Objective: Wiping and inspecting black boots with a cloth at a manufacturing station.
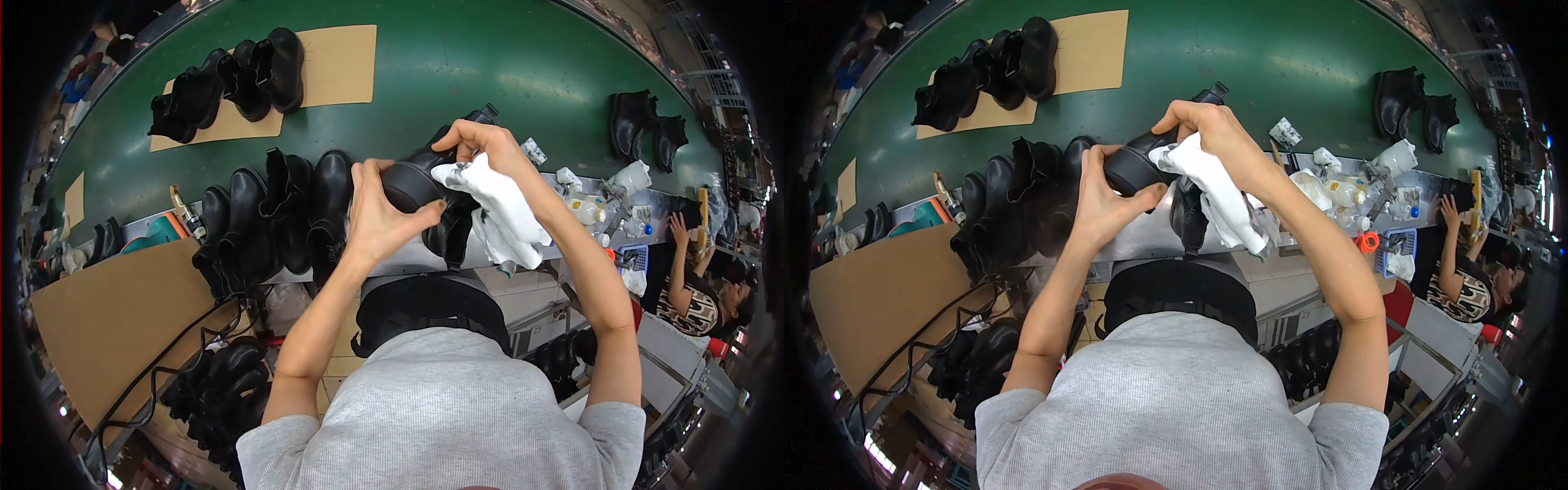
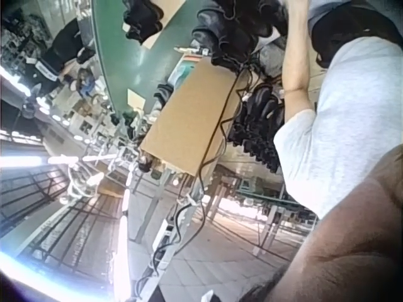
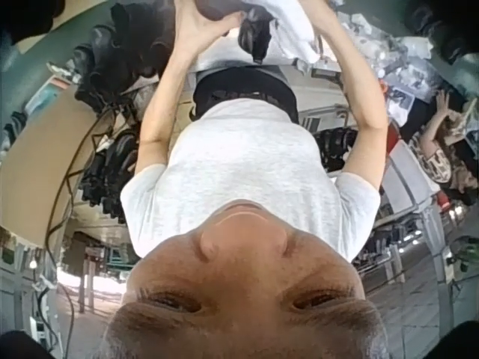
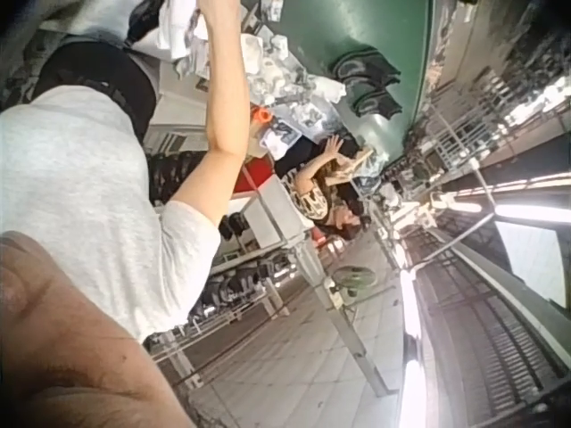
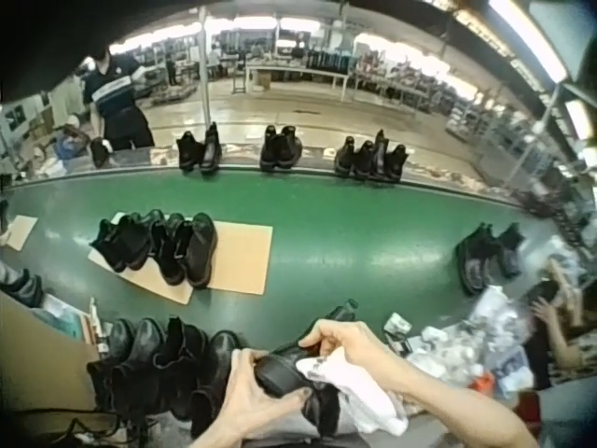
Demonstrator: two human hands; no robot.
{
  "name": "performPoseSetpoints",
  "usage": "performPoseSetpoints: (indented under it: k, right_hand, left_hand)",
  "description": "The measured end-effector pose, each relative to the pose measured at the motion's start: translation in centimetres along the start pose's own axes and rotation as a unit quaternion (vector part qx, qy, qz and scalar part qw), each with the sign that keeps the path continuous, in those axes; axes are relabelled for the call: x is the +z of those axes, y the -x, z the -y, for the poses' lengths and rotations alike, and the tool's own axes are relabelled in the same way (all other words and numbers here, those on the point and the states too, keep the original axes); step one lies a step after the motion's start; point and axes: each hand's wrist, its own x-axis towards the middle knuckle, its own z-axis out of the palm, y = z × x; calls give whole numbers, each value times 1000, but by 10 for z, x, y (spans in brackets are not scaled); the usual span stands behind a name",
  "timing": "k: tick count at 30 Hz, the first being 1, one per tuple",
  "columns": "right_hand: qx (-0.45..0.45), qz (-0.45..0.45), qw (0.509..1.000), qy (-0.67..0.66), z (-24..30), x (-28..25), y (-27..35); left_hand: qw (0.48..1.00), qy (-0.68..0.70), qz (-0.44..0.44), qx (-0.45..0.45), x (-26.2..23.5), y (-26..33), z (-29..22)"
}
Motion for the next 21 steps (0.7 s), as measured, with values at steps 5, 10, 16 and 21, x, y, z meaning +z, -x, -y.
performPoseSetpoints:
  k: [5,10,16,21]
  right_hand:
    - [5,23,998,54,7,-3,-2]
    - [43,80,995,45,13,-4,-1]
    - [15,69,994,86,20,-3,-2]
    - [45,45,996,59,20,0,-1]
  left_hand:
    - [1000,3,-16,9,8,11,-1]
    - [1000,16,-24,-4,9,18,-3]
    - [999,24,-22,2,7,17,2]
    - [999,26,-27,-1,7,16,-1]
